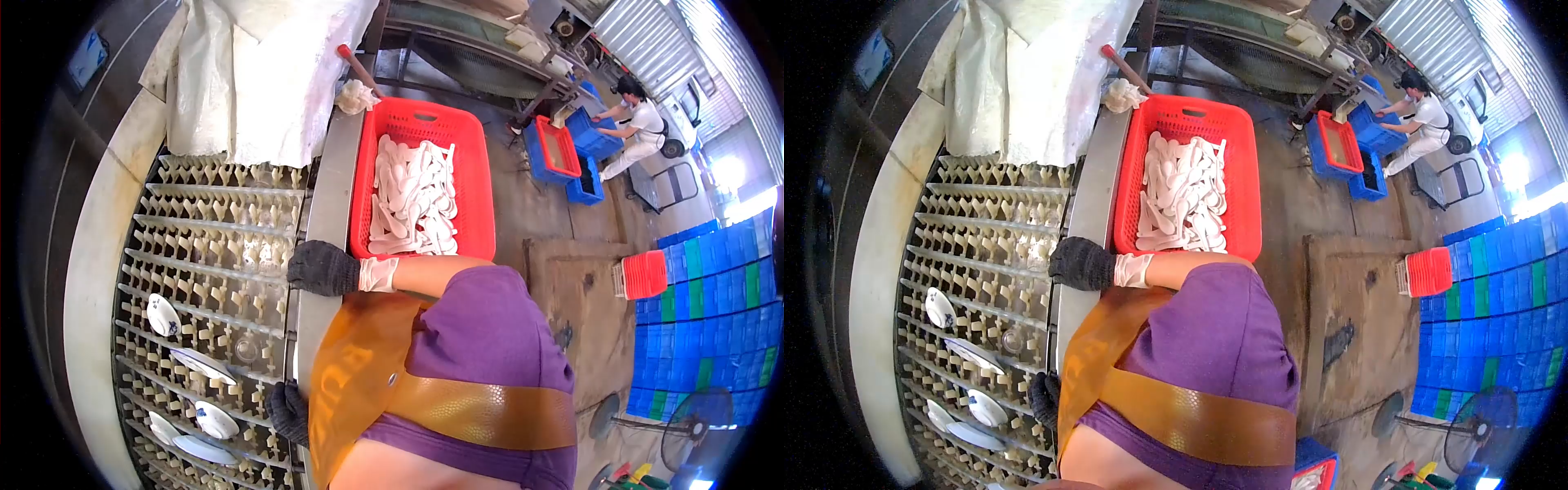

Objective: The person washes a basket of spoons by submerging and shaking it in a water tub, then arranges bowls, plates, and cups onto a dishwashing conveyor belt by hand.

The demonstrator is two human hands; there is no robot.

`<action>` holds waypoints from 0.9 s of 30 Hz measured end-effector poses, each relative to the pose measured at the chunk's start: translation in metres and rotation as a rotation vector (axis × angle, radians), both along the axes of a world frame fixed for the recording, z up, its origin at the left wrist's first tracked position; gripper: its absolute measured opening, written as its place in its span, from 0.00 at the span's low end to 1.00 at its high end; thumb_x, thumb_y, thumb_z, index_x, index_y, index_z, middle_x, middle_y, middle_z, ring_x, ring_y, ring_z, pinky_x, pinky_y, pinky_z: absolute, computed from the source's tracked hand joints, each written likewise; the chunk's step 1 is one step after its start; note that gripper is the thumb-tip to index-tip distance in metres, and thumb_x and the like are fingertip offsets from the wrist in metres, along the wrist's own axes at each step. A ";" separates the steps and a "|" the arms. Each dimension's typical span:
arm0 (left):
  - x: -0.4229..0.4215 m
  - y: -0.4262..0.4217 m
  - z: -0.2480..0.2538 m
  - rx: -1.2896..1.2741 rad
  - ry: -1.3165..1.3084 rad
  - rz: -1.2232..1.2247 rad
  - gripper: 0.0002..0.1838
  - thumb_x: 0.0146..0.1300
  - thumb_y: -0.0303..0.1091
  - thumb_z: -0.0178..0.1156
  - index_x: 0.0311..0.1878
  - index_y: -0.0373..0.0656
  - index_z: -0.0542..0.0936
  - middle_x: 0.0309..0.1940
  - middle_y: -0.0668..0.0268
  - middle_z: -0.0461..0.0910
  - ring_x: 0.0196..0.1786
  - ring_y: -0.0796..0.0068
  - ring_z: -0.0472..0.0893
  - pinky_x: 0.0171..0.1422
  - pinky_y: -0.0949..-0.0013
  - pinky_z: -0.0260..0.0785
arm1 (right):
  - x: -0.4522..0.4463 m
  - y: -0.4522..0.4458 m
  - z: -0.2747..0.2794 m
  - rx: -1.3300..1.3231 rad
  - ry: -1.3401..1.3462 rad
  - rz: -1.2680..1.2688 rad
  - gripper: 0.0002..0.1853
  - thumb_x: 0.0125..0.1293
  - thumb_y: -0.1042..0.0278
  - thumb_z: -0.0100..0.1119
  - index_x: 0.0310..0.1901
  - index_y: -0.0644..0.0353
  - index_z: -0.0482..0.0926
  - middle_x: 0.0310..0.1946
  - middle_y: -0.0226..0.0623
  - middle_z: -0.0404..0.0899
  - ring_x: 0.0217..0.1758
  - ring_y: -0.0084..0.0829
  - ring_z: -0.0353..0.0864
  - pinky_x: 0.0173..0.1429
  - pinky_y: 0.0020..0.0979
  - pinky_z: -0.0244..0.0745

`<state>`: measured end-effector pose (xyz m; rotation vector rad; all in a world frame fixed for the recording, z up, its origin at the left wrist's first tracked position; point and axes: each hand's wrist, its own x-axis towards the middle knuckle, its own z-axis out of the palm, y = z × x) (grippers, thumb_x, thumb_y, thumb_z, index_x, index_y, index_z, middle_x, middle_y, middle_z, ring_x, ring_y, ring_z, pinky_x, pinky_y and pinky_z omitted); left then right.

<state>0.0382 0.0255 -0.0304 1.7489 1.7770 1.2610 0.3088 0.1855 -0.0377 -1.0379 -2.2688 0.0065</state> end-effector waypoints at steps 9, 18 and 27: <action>0.024 0.012 0.026 -0.141 0.116 0.086 0.08 0.50 0.28 0.61 0.35 0.39 0.80 0.33 0.56 0.79 0.39 0.57 0.78 0.44 0.62 0.70 | 0.003 0.017 -0.032 -0.115 -0.030 -0.005 0.08 0.47 0.65 0.53 0.30 0.53 0.78 0.30 0.37 0.75 0.36 0.40 0.74 0.44 0.41 0.69; 0.022 0.016 0.028 -0.078 0.137 0.082 0.09 0.52 0.31 0.61 0.37 0.39 0.79 0.34 0.56 0.79 0.39 0.55 0.77 0.46 0.58 0.69 | -0.005 0.081 0.005 -0.072 0.070 -0.133 0.20 0.55 0.62 0.61 0.50 0.57 0.74 0.43 0.39 0.76 0.51 0.41 0.73 0.55 0.37 0.68; 0.026 0.020 0.029 -0.080 0.163 -0.047 0.08 0.51 0.37 0.54 0.31 0.46 0.79 0.29 0.58 0.76 0.37 0.55 0.76 0.42 0.56 0.68 | 0.025 0.231 -0.045 -0.143 -0.283 -0.094 0.25 0.58 0.56 0.58 0.54 0.60 0.70 0.48 0.47 0.74 0.53 0.45 0.72 0.56 0.39 0.67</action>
